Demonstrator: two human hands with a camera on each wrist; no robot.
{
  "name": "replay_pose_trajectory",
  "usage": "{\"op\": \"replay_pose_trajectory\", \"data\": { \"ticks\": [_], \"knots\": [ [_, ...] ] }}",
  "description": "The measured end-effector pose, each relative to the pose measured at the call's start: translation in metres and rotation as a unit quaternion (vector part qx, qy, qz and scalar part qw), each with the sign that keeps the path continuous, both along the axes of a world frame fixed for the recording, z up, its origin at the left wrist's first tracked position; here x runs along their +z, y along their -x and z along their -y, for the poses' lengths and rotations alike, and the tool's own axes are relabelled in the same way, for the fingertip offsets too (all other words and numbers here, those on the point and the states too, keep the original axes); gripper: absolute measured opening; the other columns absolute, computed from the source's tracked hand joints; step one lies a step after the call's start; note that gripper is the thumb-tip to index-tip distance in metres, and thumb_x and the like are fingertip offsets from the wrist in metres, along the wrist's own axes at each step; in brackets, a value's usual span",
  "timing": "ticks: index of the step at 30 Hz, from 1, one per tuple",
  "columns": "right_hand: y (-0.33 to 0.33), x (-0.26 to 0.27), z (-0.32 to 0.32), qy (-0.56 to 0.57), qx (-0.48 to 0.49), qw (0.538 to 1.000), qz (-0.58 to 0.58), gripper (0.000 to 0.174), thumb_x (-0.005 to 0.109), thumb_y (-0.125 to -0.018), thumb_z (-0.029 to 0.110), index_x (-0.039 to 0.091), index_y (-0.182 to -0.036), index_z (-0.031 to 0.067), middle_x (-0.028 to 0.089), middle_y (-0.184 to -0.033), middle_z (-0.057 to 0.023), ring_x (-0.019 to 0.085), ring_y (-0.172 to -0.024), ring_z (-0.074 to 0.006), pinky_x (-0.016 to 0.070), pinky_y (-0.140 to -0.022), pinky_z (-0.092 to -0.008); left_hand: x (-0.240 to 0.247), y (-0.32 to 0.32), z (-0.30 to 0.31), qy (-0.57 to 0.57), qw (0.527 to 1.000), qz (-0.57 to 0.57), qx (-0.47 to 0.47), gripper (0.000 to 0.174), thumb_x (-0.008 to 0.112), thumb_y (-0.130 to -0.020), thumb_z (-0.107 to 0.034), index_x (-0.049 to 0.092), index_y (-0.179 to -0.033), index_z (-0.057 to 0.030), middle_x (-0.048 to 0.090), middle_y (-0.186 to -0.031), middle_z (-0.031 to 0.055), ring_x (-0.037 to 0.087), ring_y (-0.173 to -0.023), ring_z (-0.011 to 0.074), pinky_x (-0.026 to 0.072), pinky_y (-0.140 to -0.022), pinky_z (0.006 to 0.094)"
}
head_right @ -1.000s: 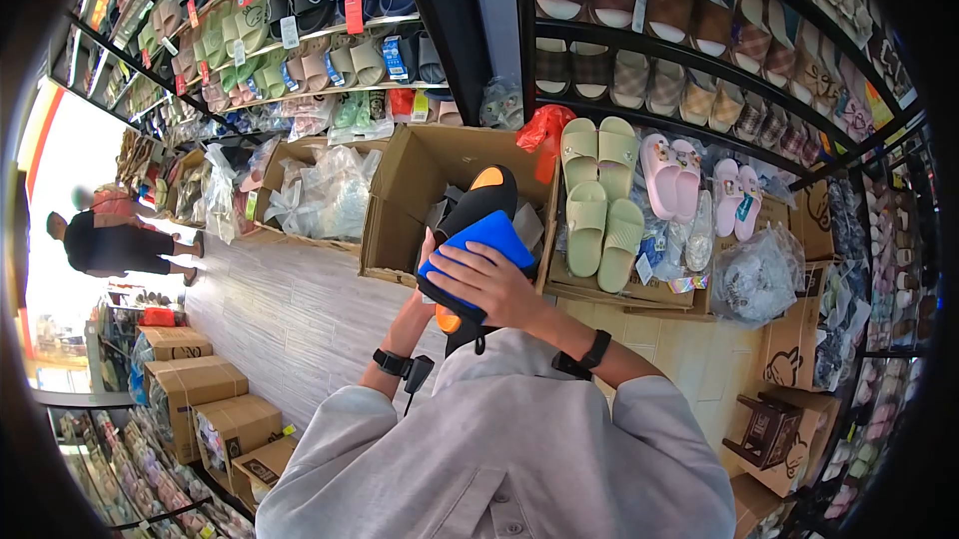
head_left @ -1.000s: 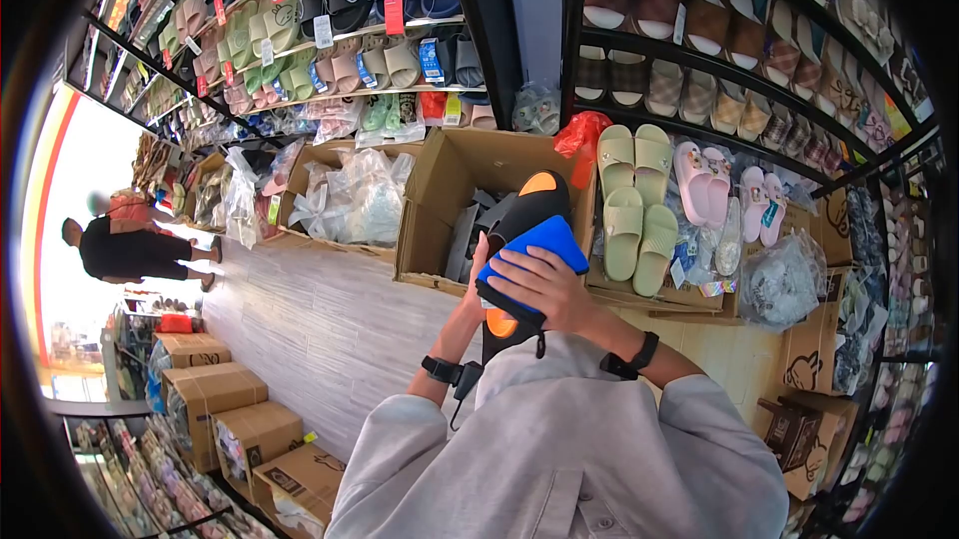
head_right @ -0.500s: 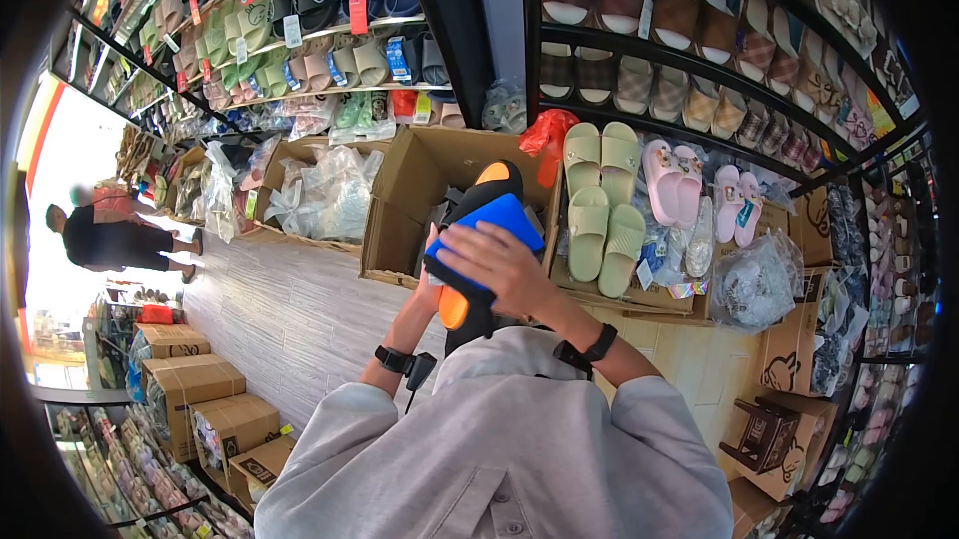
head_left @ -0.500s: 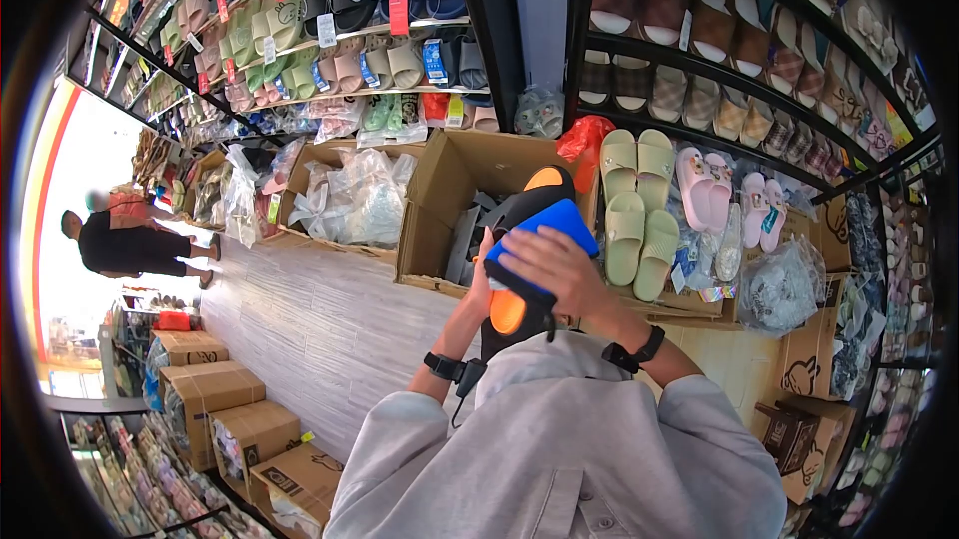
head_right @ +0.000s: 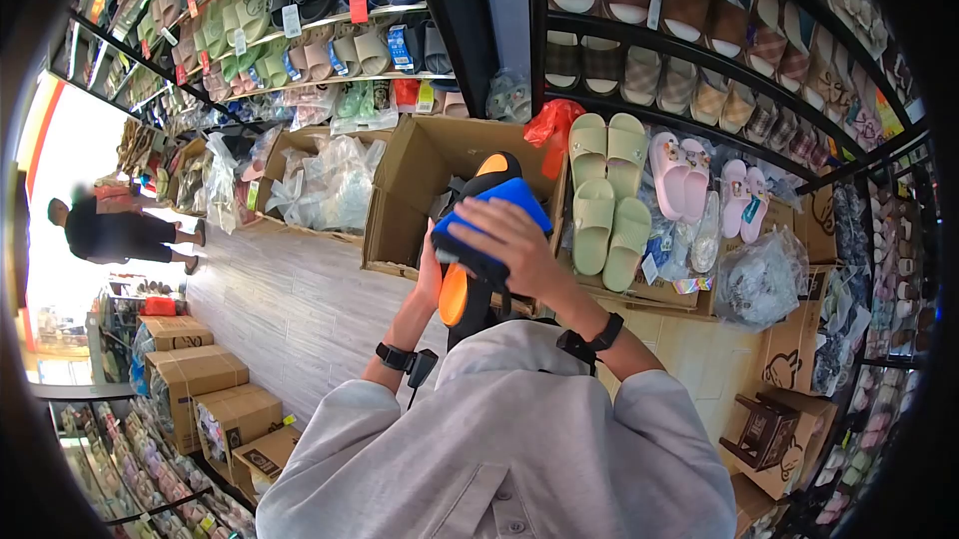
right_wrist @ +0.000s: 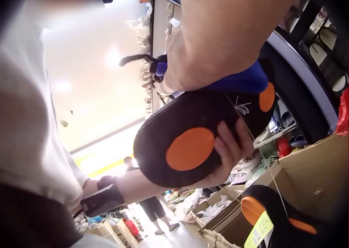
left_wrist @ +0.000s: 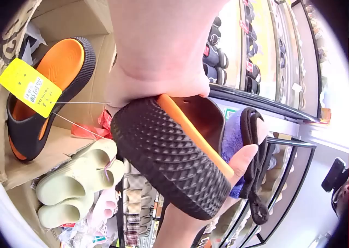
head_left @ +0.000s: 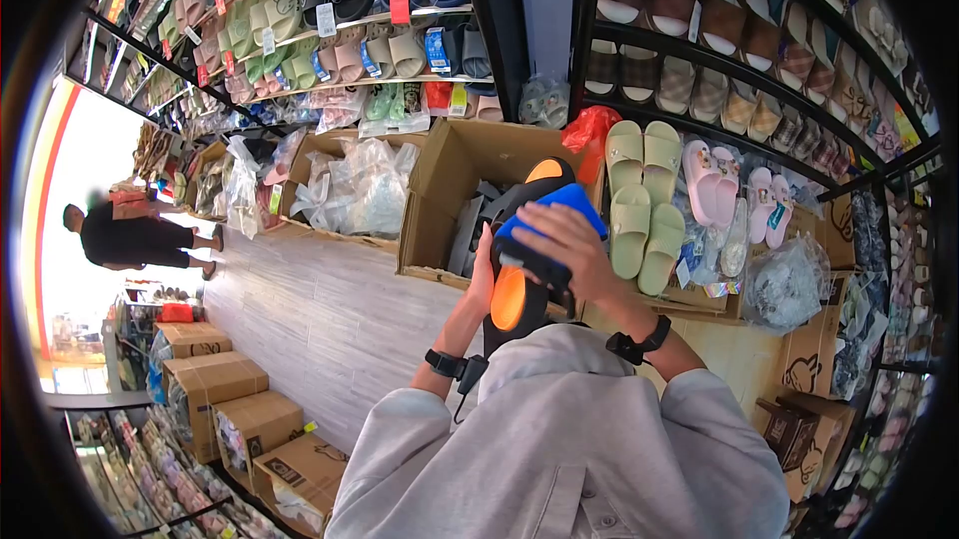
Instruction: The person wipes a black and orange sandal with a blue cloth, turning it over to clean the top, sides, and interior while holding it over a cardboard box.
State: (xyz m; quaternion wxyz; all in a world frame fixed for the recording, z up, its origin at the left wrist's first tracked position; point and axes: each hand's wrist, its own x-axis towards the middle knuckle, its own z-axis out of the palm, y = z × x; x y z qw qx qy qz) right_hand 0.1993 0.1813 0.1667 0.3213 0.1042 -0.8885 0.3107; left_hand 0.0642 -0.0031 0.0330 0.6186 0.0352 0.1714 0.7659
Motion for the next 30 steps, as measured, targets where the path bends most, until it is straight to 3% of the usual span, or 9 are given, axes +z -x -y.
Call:
{"op": "replay_pose_trajectory", "data": {
  "ticks": [1,3,7,11,15,21,26,27,30],
  "knots": [
    [0.004,-0.003,-0.002,0.005,-0.037,0.999,-0.013,0.058,0.083,-0.09,0.024,0.071,-0.145,0.0117,0.064,-0.155,-0.0133,0.06,-0.145,-0.0353,0.0439,-0.121,-0.0527,0.006,-0.001,-0.005,-0.046,0.999,-0.019,-0.006,0.087,0.036,-0.107,-0.081,0.056,-0.155,-0.0105,0.067,-0.147,0.0148,0.071,-0.127,0.0303,0.0608,-0.105,0.0473],
    [0.007,-0.003,-0.003,-0.004,-0.062,0.998,-0.007,0.057,0.081,-0.091,0.026,0.071,-0.145,0.0116,0.064,-0.155,-0.0137,0.059,-0.145,-0.0343,0.0424,-0.122,-0.0519,0.058,-0.02,-0.015,0.17,0.978,-0.063,0.102,0.088,0.036,-0.107,-0.082,0.056,-0.155,-0.0102,0.067,-0.146,0.0152,0.072,-0.126,0.0311,0.0619,-0.104,0.0474],
    [-0.006,0.003,0.022,-0.041,-0.025,0.999,0.005,0.056,0.079,-0.092,0.028,0.071,-0.145,0.0113,0.064,-0.155,-0.0129,0.058,-0.147,-0.0322,0.0402,-0.124,-0.0504,0.046,-0.015,-0.005,0.188,0.981,-0.023,0.049,0.087,0.041,-0.106,-0.081,0.055,-0.156,-0.0116,0.064,-0.151,0.015,0.066,-0.135,0.0303,0.0551,-0.115,0.05],
    [-0.008,0.002,0.019,-0.066,0.027,0.997,-0.004,0.055,0.079,-0.094,0.029,0.071,-0.144,0.0111,0.065,-0.154,-0.0119,0.058,-0.146,-0.0314,0.0419,-0.122,-0.0505,0.03,-0.009,-0.003,0.096,0.994,0.058,0.008,0.091,0.038,-0.104,-0.084,0.055,-0.156,-0.0118,0.064,-0.152,0.0139,0.067,-0.132,0.0314,0.0575,-0.111,0.0526],
    [-0.004,0.003,0.003,-0.011,-0.027,0.999,-0.022,0.056,0.082,-0.094,0.032,0.07,-0.144,0.0098,0.066,-0.152,-0.0121,0.06,-0.144,-0.0333,0.0442,-0.12,-0.0526,0.037,-0.012,0.003,0.101,0.981,-0.164,0.011,0.09,0.034,-0.104,-0.086,0.057,-0.156,-0.0152,0.071,-0.141,0.0113,0.072,-0.126,0.0276,0.0598,-0.107,0.0482],
    [-0.013,0.006,0.046,-0.041,-0.019,0.999,-0.028,0.05,0.077,-0.096,0.027,0.072,-0.143,0.0107,0.066,-0.153,-0.0098,0.06,-0.144,-0.0287,0.0426,-0.121,-0.0498,0.031,-0.012,0.003,0.091,0.996,0.014,0.012,0.102,0.033,-0.102,-0.089,0.047,-0.163,-0.0092,0.059,-0.158,0.0176,0.062,-0.141,0.0336,0.0513,-0.119,0.0521],
    [-0.017,0.006,0.023,-0.036,0.018,0.999,-0.006,0.054,0.077,-0.092,0.024,0.072,-0.143,0.0112,0.065,-0.154,-0.0107,0.059,-0.146,-0.0302,0.0428,-0.122,-0.0502,0.034,-0.013,0.002,0.119,0.992,0.037,0.006,0.097,0.037,-0.103,-0.087,0.053,-0.158,-0.0091,0.065,-0.15,0.0166,0.069,-0.131,0.031,0.0564,-0.113,0.051],
    [-0.015,0.004,0.015,-0.02,-0.001,1.0,-0.013,0.056,0.078,-0.09,0.024,0.071,-0.144,0.011,0.065,-0.154,-0.0122,0.059,-0.146,-0.0322,0.0433,-0.122,-0.0514,0.029,-0.013,0.004,0.165,0.983,-0.084,0.01,0.095,0.035,-0.103,-0.087,0.052,-0.16,-0.0134,0.062,-0.156,0.0138,0.065,-0.138,0.03,0.0522,-0.119,0.0509],
    [-0.009,0.003,0.009,-0.012,-0.061,0.998,-0.022,0.053,0.079,-0.093,0.025,0.072,-0.144,0.0102,0.065,-0.153,-0.0134,0.06,-0.145,-0.0333,0.044,-0.122,-0.0531,0.019,-0.007,0.005,0.033,0.991,-0.129,-0.027,0.095,0.034,-0.103,-0.087,0.054,-0.159,-0.013,0.063,-0.155,0.014,0.066,-0.135,0.0287,0.0535,-0.117,0.0498]
  ]
}}
